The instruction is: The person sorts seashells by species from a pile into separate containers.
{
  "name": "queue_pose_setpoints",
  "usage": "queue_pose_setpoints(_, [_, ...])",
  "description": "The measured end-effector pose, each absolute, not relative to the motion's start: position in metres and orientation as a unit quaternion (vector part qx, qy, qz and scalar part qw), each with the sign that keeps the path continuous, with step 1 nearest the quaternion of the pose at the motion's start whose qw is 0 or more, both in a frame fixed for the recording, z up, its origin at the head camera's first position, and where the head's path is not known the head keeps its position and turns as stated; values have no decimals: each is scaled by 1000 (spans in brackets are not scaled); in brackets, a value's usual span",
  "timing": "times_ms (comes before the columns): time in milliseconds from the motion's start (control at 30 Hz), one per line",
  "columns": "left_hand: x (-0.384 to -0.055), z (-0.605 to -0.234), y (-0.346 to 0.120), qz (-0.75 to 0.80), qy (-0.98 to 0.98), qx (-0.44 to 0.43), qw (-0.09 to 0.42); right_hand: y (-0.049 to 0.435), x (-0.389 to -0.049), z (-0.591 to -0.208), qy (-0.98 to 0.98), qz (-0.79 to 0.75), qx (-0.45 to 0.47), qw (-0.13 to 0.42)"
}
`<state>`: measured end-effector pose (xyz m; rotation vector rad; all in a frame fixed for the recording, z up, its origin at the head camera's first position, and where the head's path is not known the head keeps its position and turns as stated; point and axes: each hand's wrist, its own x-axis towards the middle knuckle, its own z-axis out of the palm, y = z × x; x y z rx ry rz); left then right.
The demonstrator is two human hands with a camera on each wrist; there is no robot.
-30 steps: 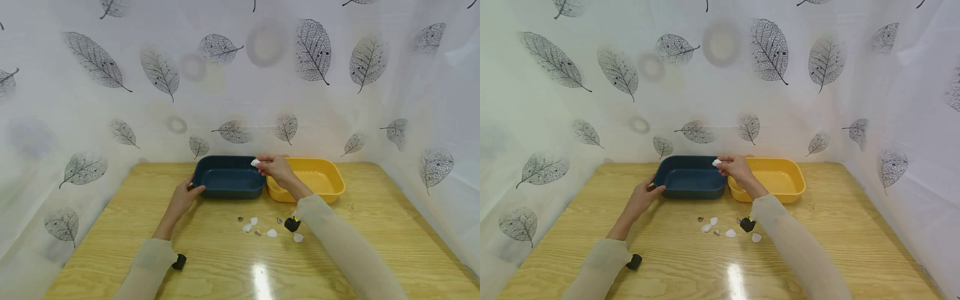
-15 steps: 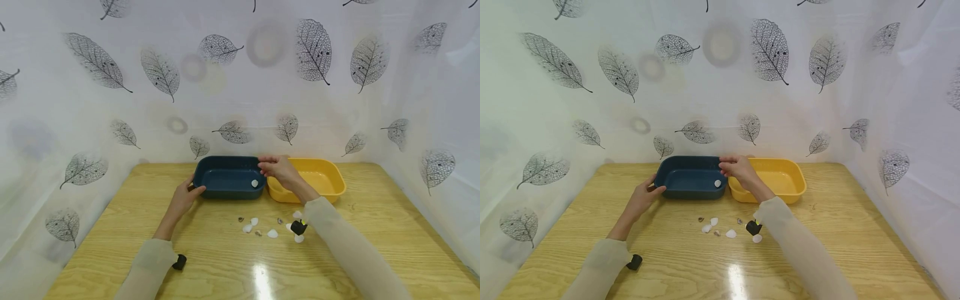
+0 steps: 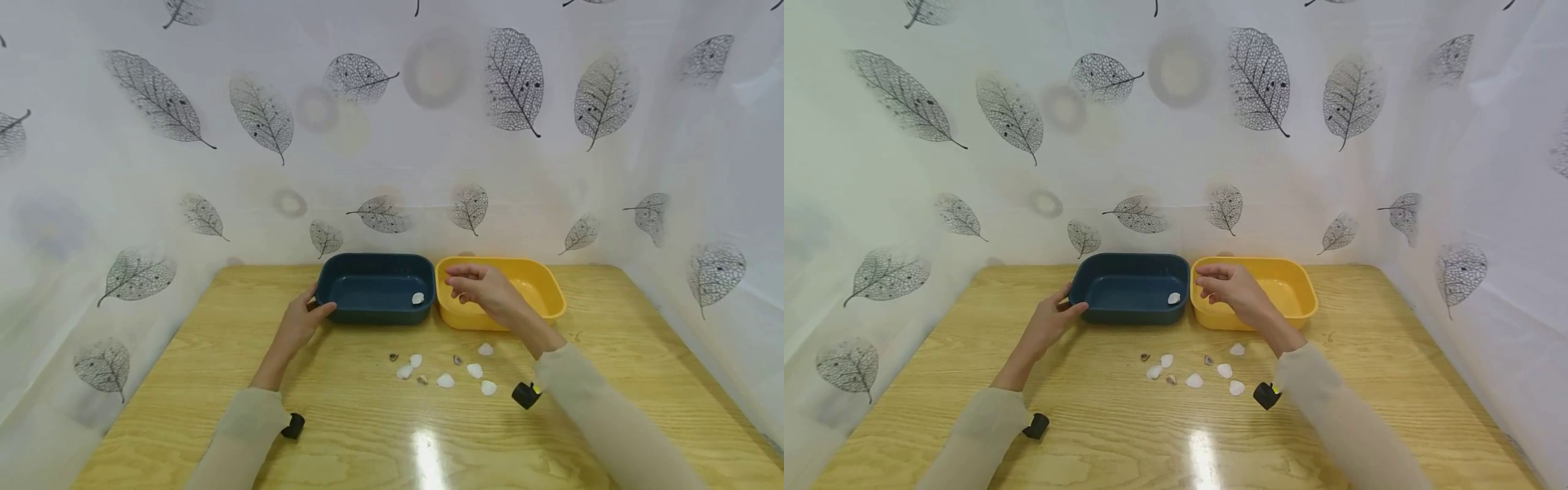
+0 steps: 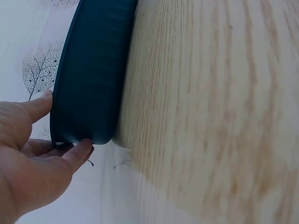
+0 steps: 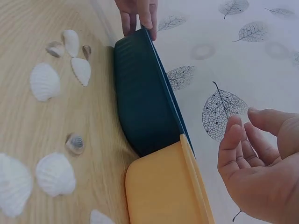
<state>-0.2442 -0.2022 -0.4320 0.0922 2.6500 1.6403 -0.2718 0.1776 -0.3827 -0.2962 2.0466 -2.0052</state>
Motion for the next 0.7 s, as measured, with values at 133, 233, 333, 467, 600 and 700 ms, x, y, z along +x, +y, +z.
queue_pose_setpoints(133, [-245, -432, -202, 524, 851, 30, 11, 188, -262, -384, 715, -677, -107, 134])
queue_pose_setpoints(233, [-246, -432, -202, 521, 853, 31, 9, 196, -256, -386, 723, -668, -112, 133])
queue_pose_setpoints(333, [-246, -432, -202, 521, 853, 31, 11, 204, -250, -389, 726, -665, -114, 134])
queue_pose_setpoints(467, [-246, -432, -202, 525, 851, 27, 14, 213, -240, -391, 742, -647, -123, 128])
queue_pose_setpoints(600, [-246, -432, -203, 529, 848, 26, 15, 220, -229, -393, 767, -614, -139, 121])
queue_pose_setpoints(700, [-246, -433, -203, 529, 848, 26, 16, 225, -221, -396, 772, -606, -142, 126])
